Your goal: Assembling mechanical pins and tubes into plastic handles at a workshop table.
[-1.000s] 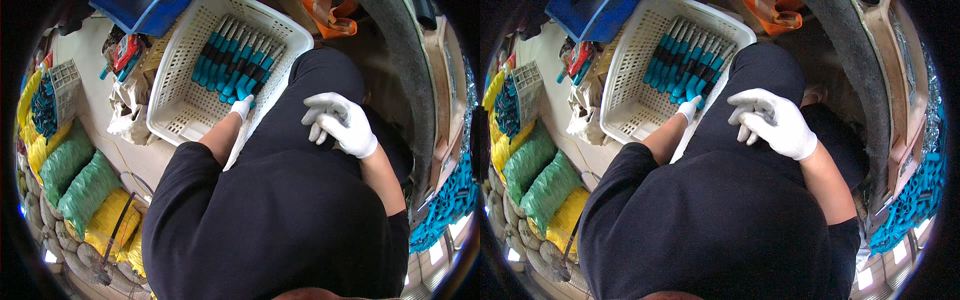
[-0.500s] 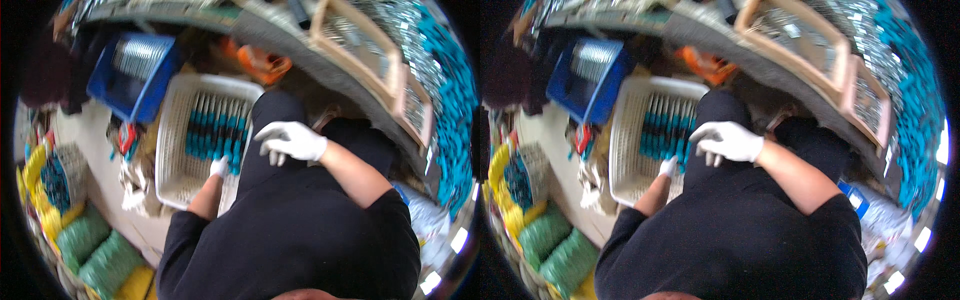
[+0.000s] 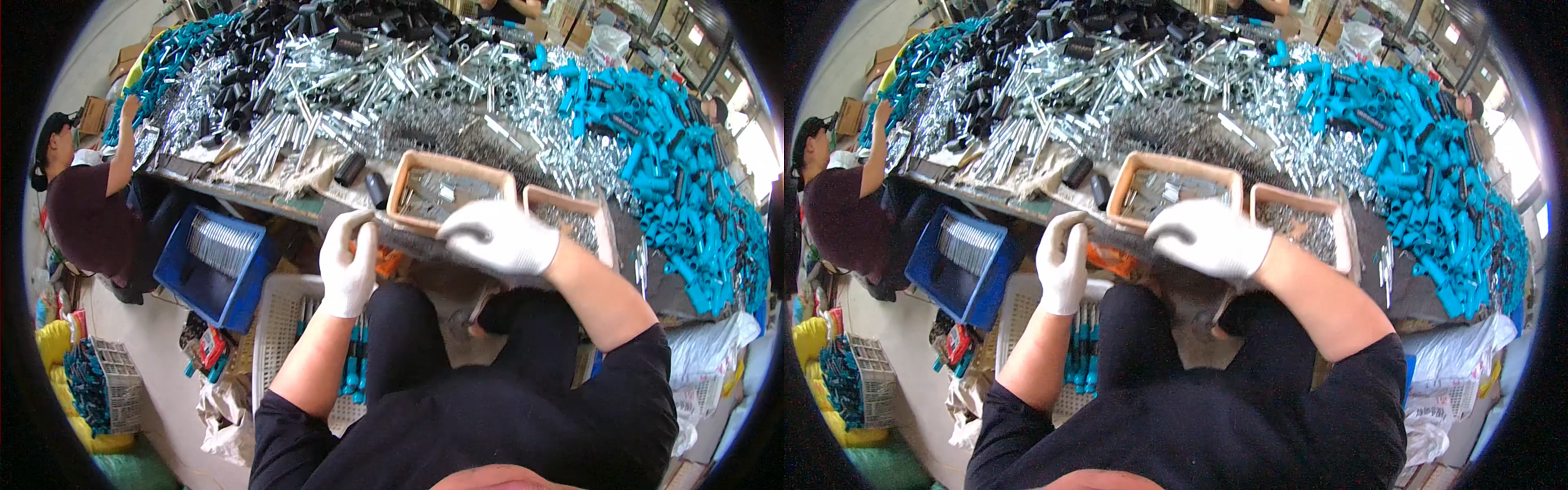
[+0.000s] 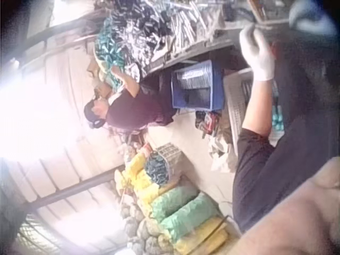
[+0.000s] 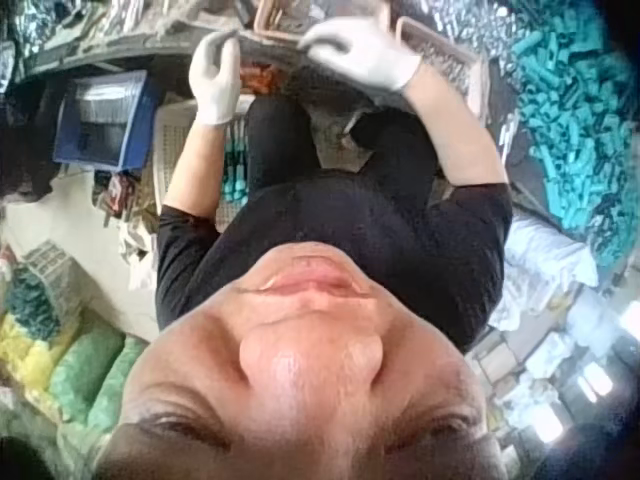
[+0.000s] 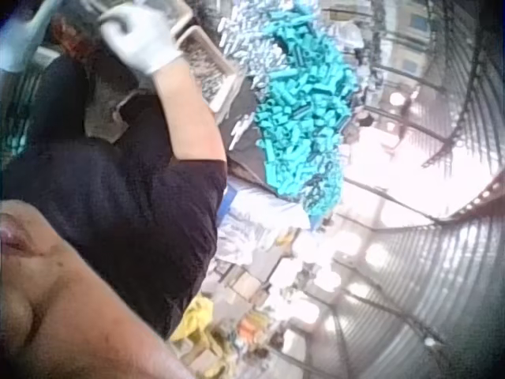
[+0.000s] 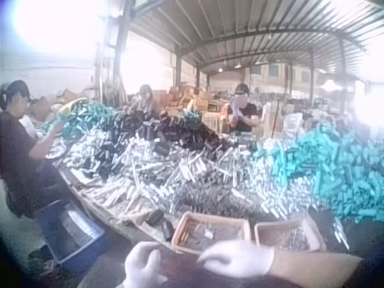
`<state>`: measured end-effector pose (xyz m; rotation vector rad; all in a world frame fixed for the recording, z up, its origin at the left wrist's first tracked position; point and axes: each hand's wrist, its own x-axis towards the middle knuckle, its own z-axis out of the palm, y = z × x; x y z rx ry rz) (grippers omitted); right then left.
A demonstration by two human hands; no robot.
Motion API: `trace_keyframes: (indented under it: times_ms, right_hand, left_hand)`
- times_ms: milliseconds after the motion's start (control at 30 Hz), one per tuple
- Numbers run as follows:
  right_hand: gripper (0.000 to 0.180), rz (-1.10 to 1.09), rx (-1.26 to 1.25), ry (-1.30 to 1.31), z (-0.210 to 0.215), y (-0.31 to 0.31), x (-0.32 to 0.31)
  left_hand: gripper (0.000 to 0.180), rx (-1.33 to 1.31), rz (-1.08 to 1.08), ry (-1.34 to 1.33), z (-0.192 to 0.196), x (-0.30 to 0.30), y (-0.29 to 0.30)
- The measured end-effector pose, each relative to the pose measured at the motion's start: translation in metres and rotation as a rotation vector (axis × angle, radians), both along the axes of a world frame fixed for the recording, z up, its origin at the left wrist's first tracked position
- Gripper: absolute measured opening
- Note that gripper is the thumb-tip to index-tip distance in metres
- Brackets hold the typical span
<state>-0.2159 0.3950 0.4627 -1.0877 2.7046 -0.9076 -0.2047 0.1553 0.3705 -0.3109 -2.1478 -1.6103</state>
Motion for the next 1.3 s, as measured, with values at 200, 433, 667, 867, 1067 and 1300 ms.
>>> trace_keyframes:
  times_ms: [200, 433, 667, 867, 1067, 1300]
  right_hand:
    - [0.023, -0.473, 0.248, 0.201, -0.018, 0.134, -0.188]
    - [0.024, -0.425, 0.606, 0.304, -0.074, 0.119, -0.288]
    - [0.034, -0.482, 0.616, 0.171, -0.054, 0.127, -0.310]
    - [0.037, -0.497, 0.420, 0.150, -0.055, 0.112, -0.311]
    - [0.040, -0.605, 0.394, 0.036, -0.077, 0.101, -0.319]
    - [0.034, -0.624, 0.151, -0.055, -0.044, 0.128, -0.284]
  left_hand:
    - [0.013, -0.037, -0.241, 0.140, 0.044, -0.054, 0.082]
    - [0.017, 0.202, -0.482, -0.334, 0.025, -0.072, 0.098]
    - [0.016, 0.067, -0.491, -0.234, 0.030, -0.080, 0.095]
    - [0.016, 0.020, -0.464, -0.200, 0.035, -0.081, 0.091]
    - [0.018, -0.006, -0.402, -0.365, 0.041, -0.077, 0.101]
    - [0.019, -0.074, -0.284, -0.296, 0.028, -0.070, 0.112]
